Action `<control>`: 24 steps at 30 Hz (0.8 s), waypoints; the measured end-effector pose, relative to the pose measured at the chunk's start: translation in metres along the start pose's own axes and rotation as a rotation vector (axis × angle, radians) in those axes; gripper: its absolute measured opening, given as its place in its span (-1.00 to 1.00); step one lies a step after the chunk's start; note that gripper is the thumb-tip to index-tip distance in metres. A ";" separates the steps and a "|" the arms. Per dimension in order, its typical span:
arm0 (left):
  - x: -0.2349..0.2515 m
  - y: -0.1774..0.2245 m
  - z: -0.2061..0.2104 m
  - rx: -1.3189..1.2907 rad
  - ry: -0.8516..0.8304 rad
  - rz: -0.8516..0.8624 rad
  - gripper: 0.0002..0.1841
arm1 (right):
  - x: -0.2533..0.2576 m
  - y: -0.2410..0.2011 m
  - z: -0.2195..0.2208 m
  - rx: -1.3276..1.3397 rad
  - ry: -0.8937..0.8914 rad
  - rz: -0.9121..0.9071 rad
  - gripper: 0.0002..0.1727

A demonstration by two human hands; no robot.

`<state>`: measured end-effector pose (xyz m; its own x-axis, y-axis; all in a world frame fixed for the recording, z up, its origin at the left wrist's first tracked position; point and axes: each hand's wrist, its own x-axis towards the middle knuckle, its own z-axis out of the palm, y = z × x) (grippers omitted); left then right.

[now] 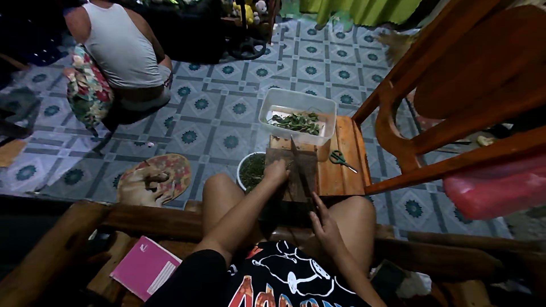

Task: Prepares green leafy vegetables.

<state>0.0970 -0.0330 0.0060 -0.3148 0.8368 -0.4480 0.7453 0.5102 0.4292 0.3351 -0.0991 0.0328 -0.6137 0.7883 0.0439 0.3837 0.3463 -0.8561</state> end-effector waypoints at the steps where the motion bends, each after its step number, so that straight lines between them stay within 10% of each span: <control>1: 0.001 0.002 -0.002 0.012 -0.012 -0.006 -0.51 | 0.000 0.000 0.001 -0.021 -0.016 0.000 -0.39; 9: 0.000 -0.019 -0.007 -0.054 -0.036 0.193 -0.41 | 0.014 -0.014 -0.004 -0.235 -0.279 0.342 -0.34; 24: -0.010 -0.040 0.045 0.017 0.481 0.451 -0.77 | 0.010 -0.021 -0.011 -0.332 -0.350 0.379 -0.29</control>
<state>0.0968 -0.0705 -0.0422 -0.1939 0.9653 0.1748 0.8736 0.0889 0.4785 0.3286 -0.0933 0.0570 -0.5611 0.6931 -0.4525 0.7796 0.2588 -0.5703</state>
